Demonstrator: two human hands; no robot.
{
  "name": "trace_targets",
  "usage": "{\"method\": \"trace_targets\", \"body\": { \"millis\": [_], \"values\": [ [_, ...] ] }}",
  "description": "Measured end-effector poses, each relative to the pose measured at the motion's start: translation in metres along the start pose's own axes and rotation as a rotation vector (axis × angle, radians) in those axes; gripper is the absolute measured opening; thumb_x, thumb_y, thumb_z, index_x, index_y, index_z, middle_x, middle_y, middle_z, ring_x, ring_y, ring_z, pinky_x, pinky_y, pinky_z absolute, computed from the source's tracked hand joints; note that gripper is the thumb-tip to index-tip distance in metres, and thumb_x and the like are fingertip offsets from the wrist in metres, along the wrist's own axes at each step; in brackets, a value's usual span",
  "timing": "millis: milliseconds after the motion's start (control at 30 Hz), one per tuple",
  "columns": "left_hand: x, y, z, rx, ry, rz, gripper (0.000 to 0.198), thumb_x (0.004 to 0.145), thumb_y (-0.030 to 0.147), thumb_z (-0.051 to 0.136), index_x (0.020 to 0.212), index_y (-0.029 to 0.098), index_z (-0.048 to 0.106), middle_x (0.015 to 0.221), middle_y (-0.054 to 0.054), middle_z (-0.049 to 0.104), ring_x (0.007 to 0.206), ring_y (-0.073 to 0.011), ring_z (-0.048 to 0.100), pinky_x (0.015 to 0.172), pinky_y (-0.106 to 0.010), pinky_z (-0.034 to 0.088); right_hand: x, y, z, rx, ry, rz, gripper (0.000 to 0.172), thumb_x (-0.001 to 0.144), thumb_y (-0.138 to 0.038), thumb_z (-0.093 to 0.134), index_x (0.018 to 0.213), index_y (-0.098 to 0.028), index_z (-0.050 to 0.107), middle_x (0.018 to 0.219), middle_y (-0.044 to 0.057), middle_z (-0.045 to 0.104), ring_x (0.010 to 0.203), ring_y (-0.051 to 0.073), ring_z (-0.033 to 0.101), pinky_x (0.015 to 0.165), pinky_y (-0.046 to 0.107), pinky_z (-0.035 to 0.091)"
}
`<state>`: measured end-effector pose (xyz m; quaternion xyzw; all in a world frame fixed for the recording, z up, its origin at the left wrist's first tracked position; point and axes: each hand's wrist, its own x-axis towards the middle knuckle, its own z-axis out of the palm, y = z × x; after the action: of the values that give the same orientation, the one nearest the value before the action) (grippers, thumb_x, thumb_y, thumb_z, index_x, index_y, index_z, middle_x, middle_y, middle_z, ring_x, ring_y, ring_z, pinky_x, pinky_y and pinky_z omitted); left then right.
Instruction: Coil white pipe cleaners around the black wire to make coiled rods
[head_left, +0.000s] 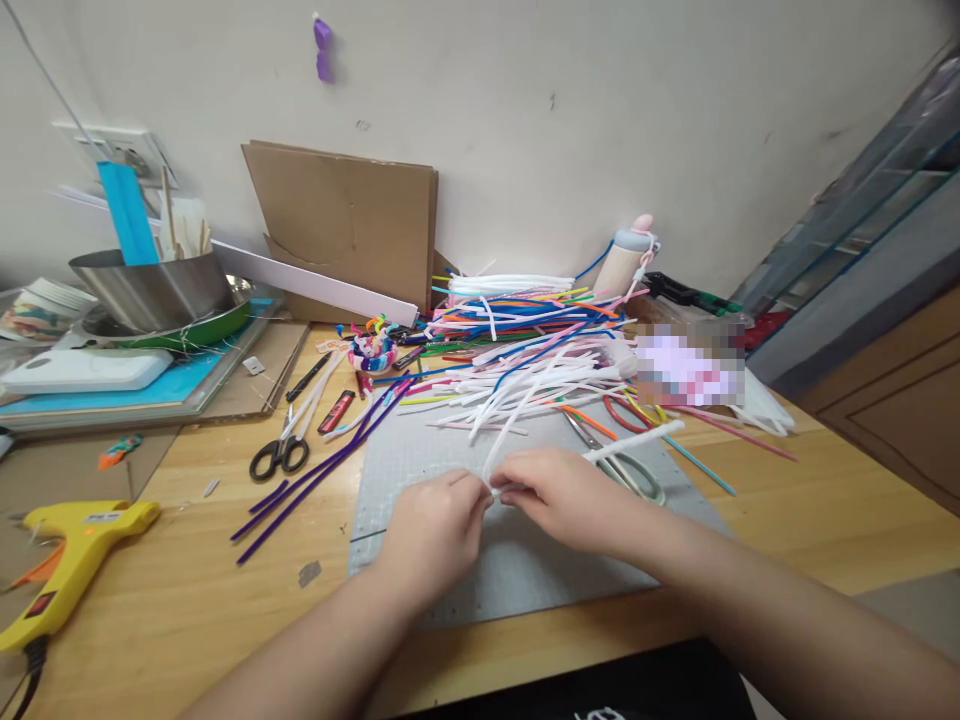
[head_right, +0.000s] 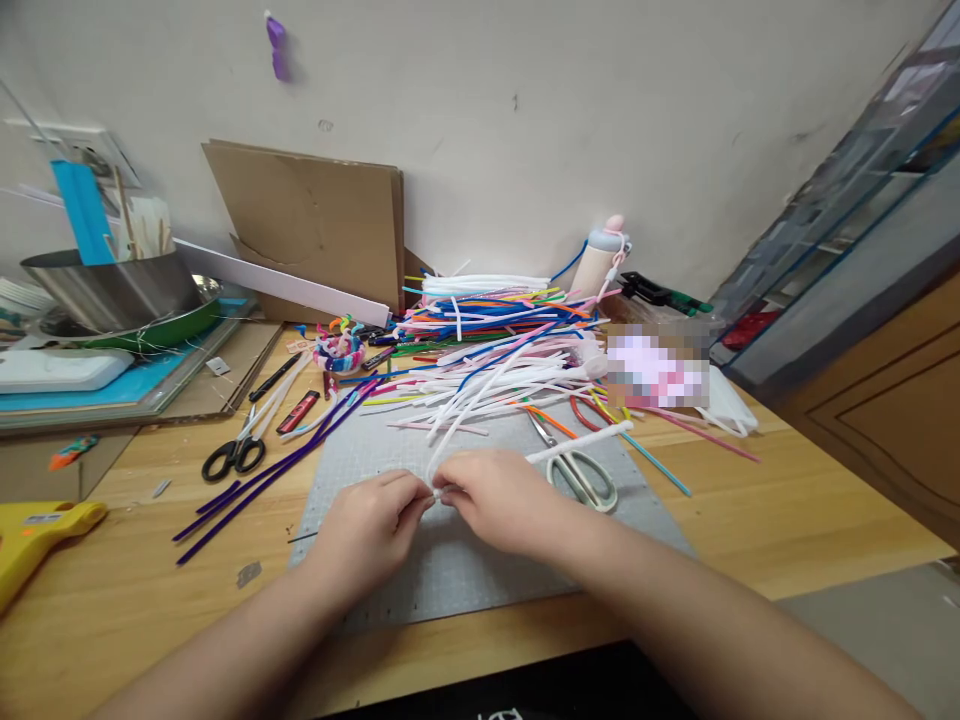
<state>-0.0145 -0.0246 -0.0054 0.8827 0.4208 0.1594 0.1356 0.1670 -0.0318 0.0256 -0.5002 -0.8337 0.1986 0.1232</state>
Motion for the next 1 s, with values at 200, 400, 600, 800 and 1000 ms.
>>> {"method": "trace_targets", "body": {
  "millis": [200,400,600,800,1000],
  "values": [
    [0.003,-0.003,-0.002,0.002,-0.031,-0.066,0.02,0.088,0.023,0.043,0.083,0.02,0.061,0.082,-0.003,0.067,0.076,-0.0194,0.062,0.063,-0.028,0.044,0.005,0.01,0.012,0.209,0.019,0.043,0.018,0.083,-0.02,0.053,0.094,-0.022,0.068,0.092,0.002,0.07,0.084,0.017,0.062,0.071,0.027,0.043],
    [0.008,-0.005,0.002,0.0,-0.072,-0.1,0.021,0.09,0.024,0.042,0.084,0.02,0.062,0.082,-0.003,0.067,0.075,-0.0201,0.063,0.063,-0.029,0.045,0.003,0.017,0.021,0.341,0.073,0.134,0.014,0.081,-0.022,0.056,0.09,-0.021,0.067,0.089,0.003,0.07,0.08,0.018,0.062,0.07,0.03,0.044],
    [0.009,-0.007,0.007,-0.004,-0.089,-0.082,0.019,0.09,0.023,0.042,0.082,0.02,0.06,0.081,-0.002,0.067,0.074,-0.0197,0.062,0.063,-0.03,0.046,0.0,0.022,0.025,0.385,0.051,0.094,0.018,0.083,-0.019,0.054,0.093,-0.025,0.067,0.092,0.0,0.069,0.085,0.018,0.061,0.074,0.031,0.044],
    [0.009,-0.008,0.009,0.004,-0.116,-0.081,0.019,0.089,0.023,0.044,0.08,0.019,0.06,0.077,-0.003,0.066,0.073,-0.0188,0.062,0.063,-0.029,0.046,-0.001,0.024,0.025,0.447,0.026,0.123,0.017,0.082,-0.016,0.053,0.09,-0.024,0.066,0.085,-0.001,0.068,0.078,0.016,0.059,0.071,0.029,0.043],
    [0.009,-0.005,0.008,0.022,-0.114,-0.064,0.019,0.089,0.022,0.043,0.083,0.019,0.061,0.08,-0.003,0.067,0.074,-0.0188,0.062,0.064,-0.029,0.046,-0.001,0.028,0.03,0.508,0.048,0.162,0.018,0.077,-0.014,0.058,0.091,-0.022,0.065,0.083,0.002,0.066,0.073,0.015,0.058,0.066,0.027,0.043]
  ]
}}
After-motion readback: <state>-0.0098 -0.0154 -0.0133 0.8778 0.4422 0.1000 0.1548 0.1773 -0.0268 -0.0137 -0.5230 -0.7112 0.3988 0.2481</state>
